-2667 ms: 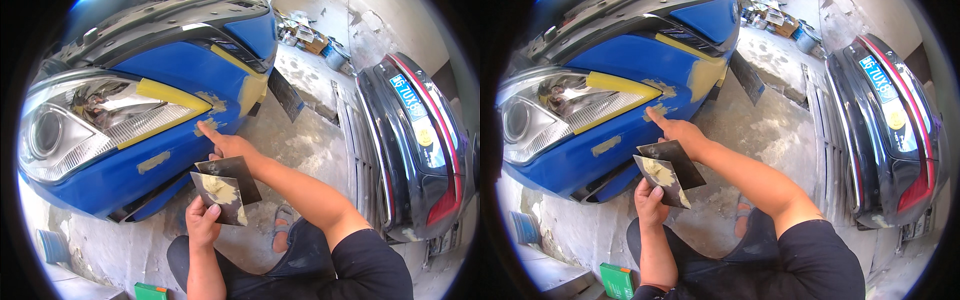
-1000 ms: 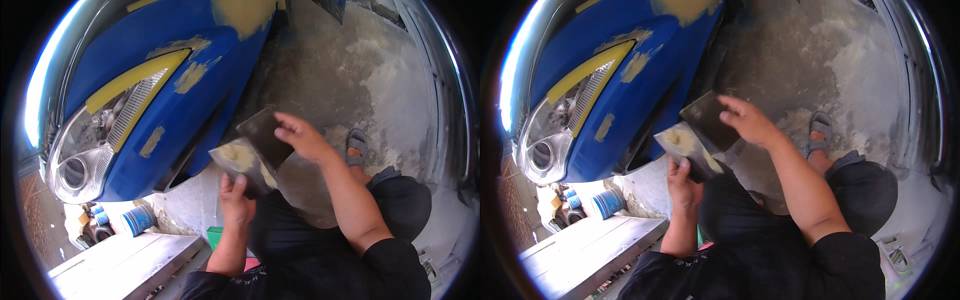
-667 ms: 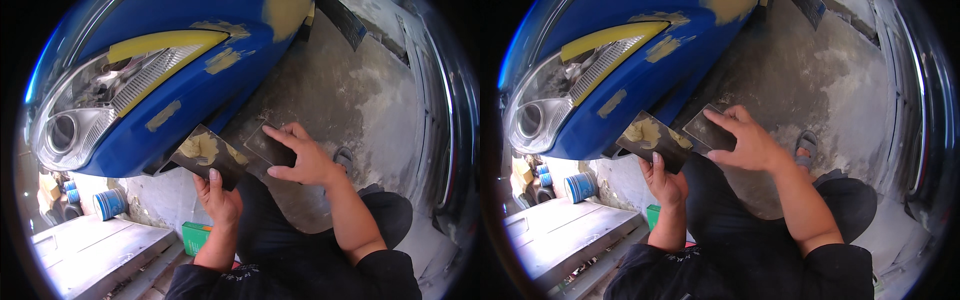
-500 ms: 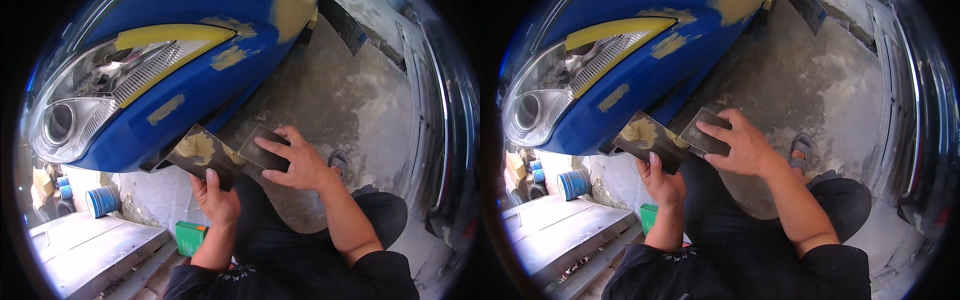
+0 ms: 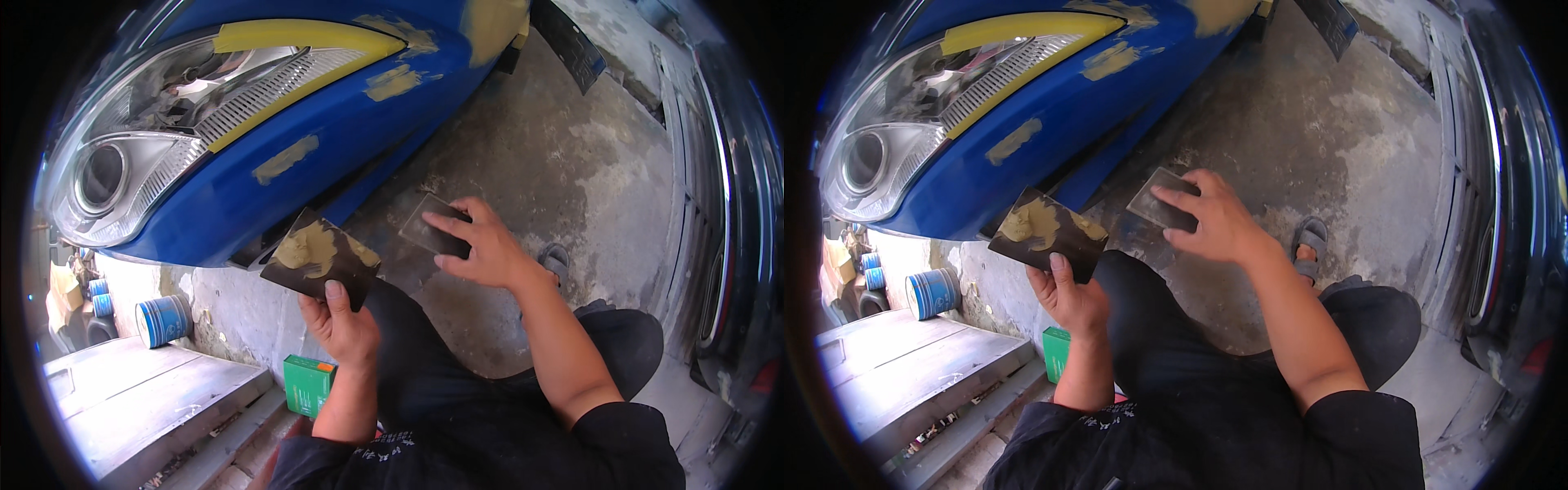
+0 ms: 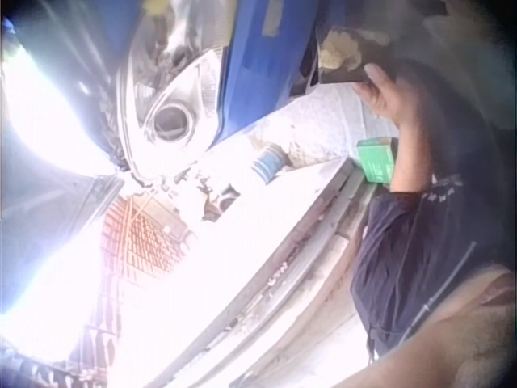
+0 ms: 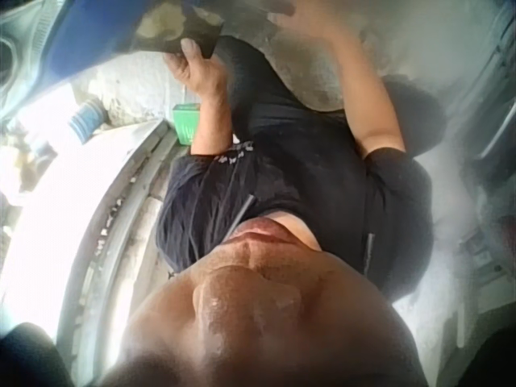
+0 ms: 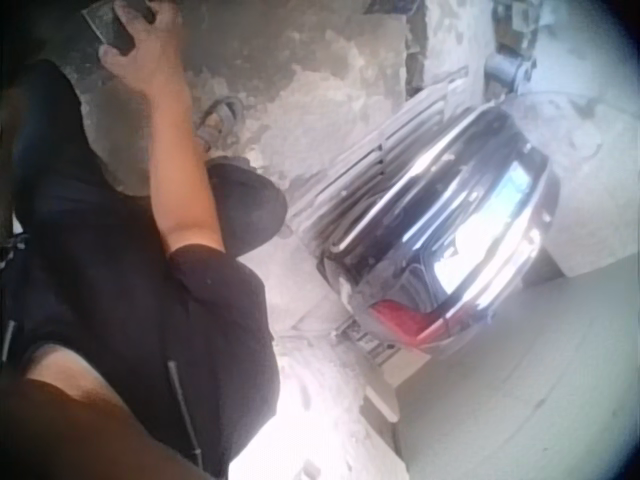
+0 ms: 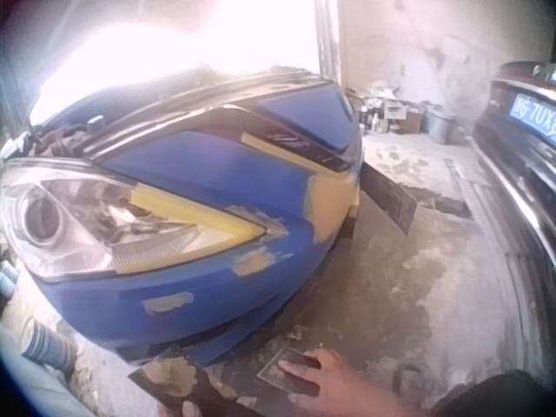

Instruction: The person applies yellow body filler to a blue car bumper using a metal spreader and a scraper. They smooth the material over the surface of the bumper in several areas.

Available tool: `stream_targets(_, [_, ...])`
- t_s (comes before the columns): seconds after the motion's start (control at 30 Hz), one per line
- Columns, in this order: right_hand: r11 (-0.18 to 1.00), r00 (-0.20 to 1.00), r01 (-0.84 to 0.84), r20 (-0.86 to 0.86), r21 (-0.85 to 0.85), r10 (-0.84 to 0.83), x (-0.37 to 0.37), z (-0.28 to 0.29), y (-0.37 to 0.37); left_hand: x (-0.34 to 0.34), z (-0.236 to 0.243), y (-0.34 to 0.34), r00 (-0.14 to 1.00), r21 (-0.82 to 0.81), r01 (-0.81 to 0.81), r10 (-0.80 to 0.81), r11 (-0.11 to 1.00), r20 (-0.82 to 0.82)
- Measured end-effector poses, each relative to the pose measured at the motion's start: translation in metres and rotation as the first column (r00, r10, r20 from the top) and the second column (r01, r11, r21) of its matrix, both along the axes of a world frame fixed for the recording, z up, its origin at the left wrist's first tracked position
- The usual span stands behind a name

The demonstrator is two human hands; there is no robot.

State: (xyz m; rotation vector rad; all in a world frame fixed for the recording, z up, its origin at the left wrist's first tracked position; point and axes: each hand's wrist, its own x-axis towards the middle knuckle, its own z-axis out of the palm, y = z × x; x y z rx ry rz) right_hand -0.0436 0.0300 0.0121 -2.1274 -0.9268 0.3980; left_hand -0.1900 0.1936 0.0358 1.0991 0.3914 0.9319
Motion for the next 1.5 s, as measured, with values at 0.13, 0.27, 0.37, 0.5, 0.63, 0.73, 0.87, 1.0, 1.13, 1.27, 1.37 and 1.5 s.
stream_targets(0.13, [0.982, 0.979, 0.154, 0.149, -0.109, -0.137, -0.004, -0.041, 0.022, -0.017, -0.018, 0.007, 0.996, -0.040, 0.012, -0.015, 0.999, -0.088])
stream_targets(0.27, [0.950, 0.915, 0.270, 0.350, -0.160, -0.201, -0.018, -0.063, 0.065, -0.045, -0.048, -0.001, 0.970, -0.083, 0.020, -0.040, 0.996, -0.241])
stream_targets(0.37, [0.940, 0.877, 0.313, 0.420, -0.136, -0.232, -0.027, -0.072, 0.091, -0.051, -0.055, -0.002, 0.961, -0.115, 0.021, -0.052, 0.993, -0.272])
stream_targets(0.5, [0.936, 0.869, 0.327, 0.431, -0.131, -0.243, -0.030, -0.081, 0.107, -0.055, -0.056, 0.001, 0.962, -0.130, 0.029, -0.063, 0.991, -0.267])
stream_targets(0.63, [0.927, 0.839, 0.360, 0.472, -0.106, -0.271, -0.027, -0.088, 0.118, -0.060, -0.052, 0.002, 0.965, -0.155, 0.013, -0.053, 0.988, -0.258])
stream_targets(0.73, [0.924, 0.834, 0.362, 0.486, -0.122, -0.263, -0.024, -0.091, 0.124, -0.061, -0.050, 0.002, 0.968, -0.197, -0.034, -0.017, 0.980, -0.252])
stream_targets(0.87, [0.911, 0.837, 0.377, 0.483, -0.166, -0.258, -0.025, -0.097, 0.134, -0.066, -0.050, 0.005, 0.964, -0.169, -0.034, -0.011, 0.985, -0.264])
stream_targets(1.0, [0.908, 0.842, 0.382, 0.470, -0.170, -0.266, -0.025, -0.104, 0.136, -0.070, -0.052, 0.008, 0.969, -0.172, 0.001, -0.044, 0.985, -0.243])
stream_targets(1.13, [0.914, 0.866, 0.359, 0.433, -0.187, -0.251, -0.028, -0.107, 0.130, -0.071, -0.052, 0.011, 0.962, -0.166, -0.002, -0.043, 0.986, -0.269])
stream_targets(1.27, [0.937, 0.870, 0.334, 0.416, -0.104, -0.264, -0.031, -0.102, 0.124, -0.073, -0.052, 0.012, 0.964, -0.156, 0.001, -0.043, 0.988, -0.261])
stream_targets(1.37, [0.926, 0.857, 0.359, 0.433, -0.112, -0.280, -0.021, -0.099, 0.129, -0.072, -0.051, 0.012, 0.963, -0.156, 0.008, -0.049, 0.988, -0.264])
stream_targets(1.5, [0.911, 0.834, 0.379, 0.485, -0.161, -0.262, -0.019, -0.110, 0.129, -0.071, -0.053, 0.014, 0.964, -0.159, 0.008, -0.050, 0.987, -0.262])
